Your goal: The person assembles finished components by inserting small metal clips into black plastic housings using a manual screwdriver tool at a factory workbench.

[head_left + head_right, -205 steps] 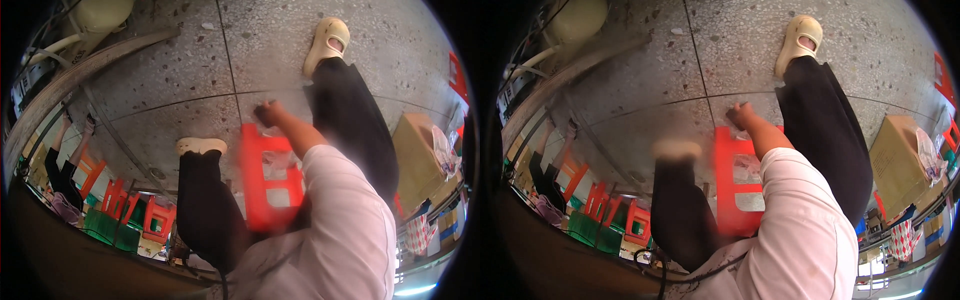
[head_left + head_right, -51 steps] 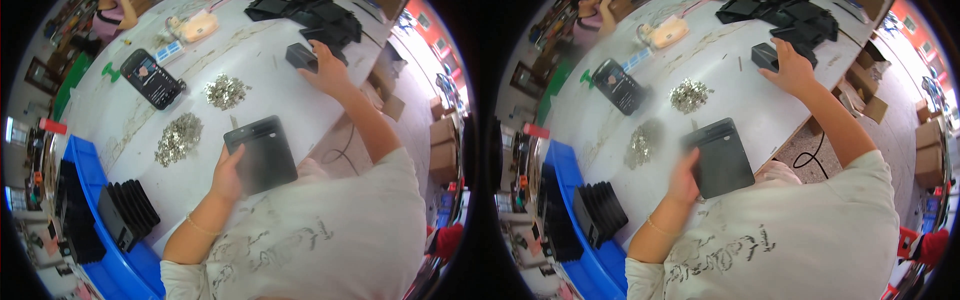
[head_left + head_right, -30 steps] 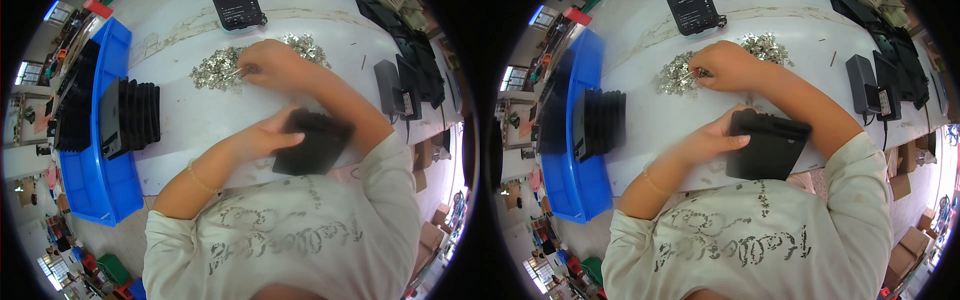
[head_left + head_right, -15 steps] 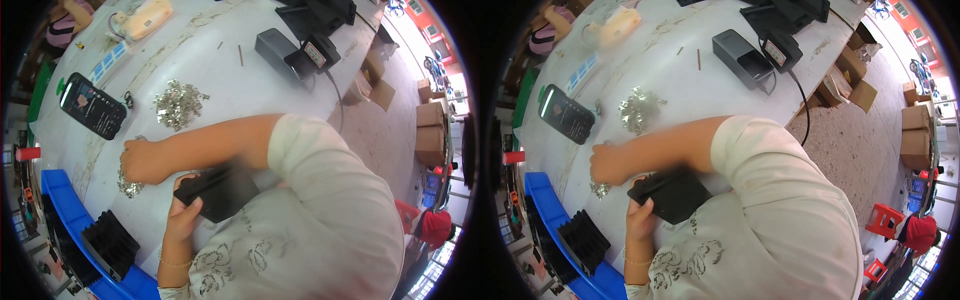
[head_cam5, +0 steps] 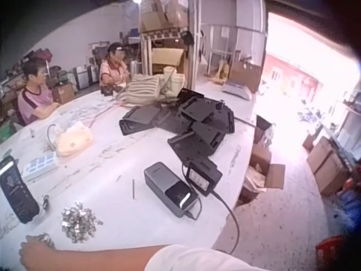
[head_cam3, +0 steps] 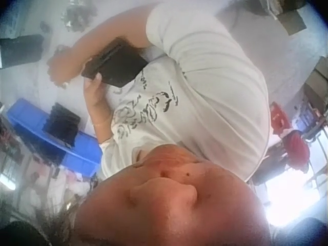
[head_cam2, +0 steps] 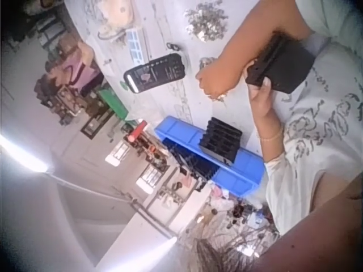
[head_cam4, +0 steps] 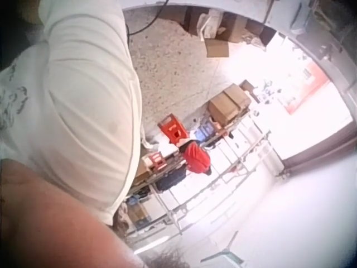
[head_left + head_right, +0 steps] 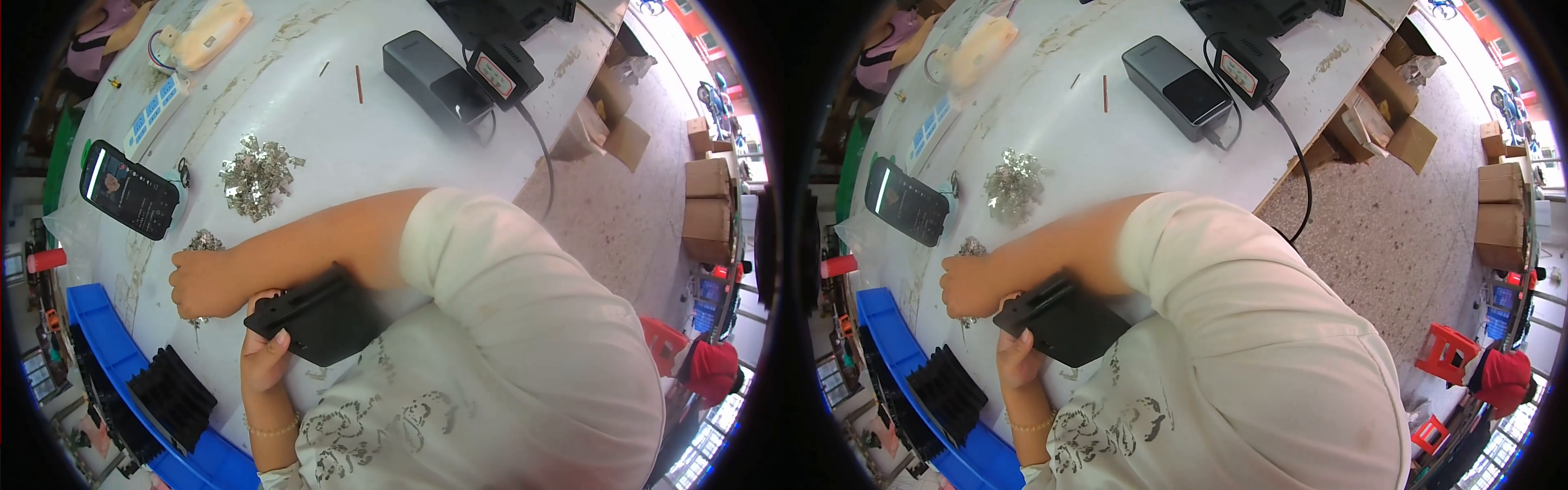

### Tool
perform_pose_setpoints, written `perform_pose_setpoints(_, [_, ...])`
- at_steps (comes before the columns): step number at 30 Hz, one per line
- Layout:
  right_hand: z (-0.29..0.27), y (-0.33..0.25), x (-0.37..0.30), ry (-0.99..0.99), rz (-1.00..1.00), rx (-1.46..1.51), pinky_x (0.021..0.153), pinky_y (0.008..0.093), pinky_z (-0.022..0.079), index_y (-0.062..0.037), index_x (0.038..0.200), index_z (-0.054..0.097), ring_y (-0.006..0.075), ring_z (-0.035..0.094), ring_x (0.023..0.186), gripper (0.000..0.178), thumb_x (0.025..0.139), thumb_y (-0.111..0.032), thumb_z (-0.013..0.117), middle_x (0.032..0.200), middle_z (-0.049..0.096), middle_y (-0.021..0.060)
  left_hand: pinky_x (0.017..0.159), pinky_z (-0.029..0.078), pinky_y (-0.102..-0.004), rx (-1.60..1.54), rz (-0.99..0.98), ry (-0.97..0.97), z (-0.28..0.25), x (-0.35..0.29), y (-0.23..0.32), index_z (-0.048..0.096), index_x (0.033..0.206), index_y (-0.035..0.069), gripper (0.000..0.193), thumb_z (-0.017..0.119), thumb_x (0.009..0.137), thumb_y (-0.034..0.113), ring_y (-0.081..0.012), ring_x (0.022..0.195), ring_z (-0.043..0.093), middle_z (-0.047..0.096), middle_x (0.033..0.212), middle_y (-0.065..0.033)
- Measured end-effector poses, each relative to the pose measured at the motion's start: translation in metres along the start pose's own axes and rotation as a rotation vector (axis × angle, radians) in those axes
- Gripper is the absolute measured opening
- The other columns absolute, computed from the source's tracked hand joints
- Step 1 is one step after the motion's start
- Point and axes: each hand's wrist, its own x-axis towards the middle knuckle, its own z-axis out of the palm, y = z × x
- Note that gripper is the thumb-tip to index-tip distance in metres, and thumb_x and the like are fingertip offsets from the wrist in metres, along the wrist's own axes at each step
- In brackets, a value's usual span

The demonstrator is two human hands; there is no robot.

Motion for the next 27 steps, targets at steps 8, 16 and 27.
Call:
perform_pose_setpoints(8, [-0.002, -0.001, 0.002, 0.013, -0.025, 0.015, 0.068, 0.0336, 0.033, -0.0182, 0.068, 0.058, 0.0158, 0.055, 0.069, 0.003, 0.068, -0.018, 0.061, 0.061, 0.055, -0.0066, 0.098, 0.033, -0.0313, -0.003, 0.012, -0.014, -0.001, 0.0, 0.0, 0.039, 0.123, 0.003, 0.05, 0.064, 0.081, 0.017, -0.0182, 0.109, 0.047, 0.049, 0.115, -0.0062])
perform_pose_setpoints(16, [-0.001, 0.0, 0.003, 0.015, 0.008, 0.039, 0.068, 0.0341, 0.034, -0.0178, 0.069, 0.059, 0.0172, 0.057, 0.071, 0.002, 0.068, -0.018, 0.061, 0.065, 0.057, -0.0048, 0.097, 0.036, -0.0323, -0.036, 0.001, 0.008, -0.001, 0.001, 0.001, 0.04, 0.123, 0.002, 0.05, 0.064, 0.081, 0.016, -0.0193, 0.109, 0.048, 0.05, 0.116, -0.0072])
perform_pose_setpoints(27, [0.001, 0.007, 0.009, 0.136, 0.062, 0.1, 0.069, 0.0352, 0.037, -0.0138, 0.068, 0.059, 0.0197, 0.058, 0.072, 0.009, 0.072, -0.021, 0.061, 0.065, 0.057, -0.0004, 0.099, 0.035, -0.0326, -0.046, 0.094, 0.101, 0.011, 0.001, 0.001, 0.04, 0.125, 0.001, 0.048, 0.061, 0.084, 0.015, -0.0205, 0.111, 0.049, 0.05, 0.118, -0.0084])
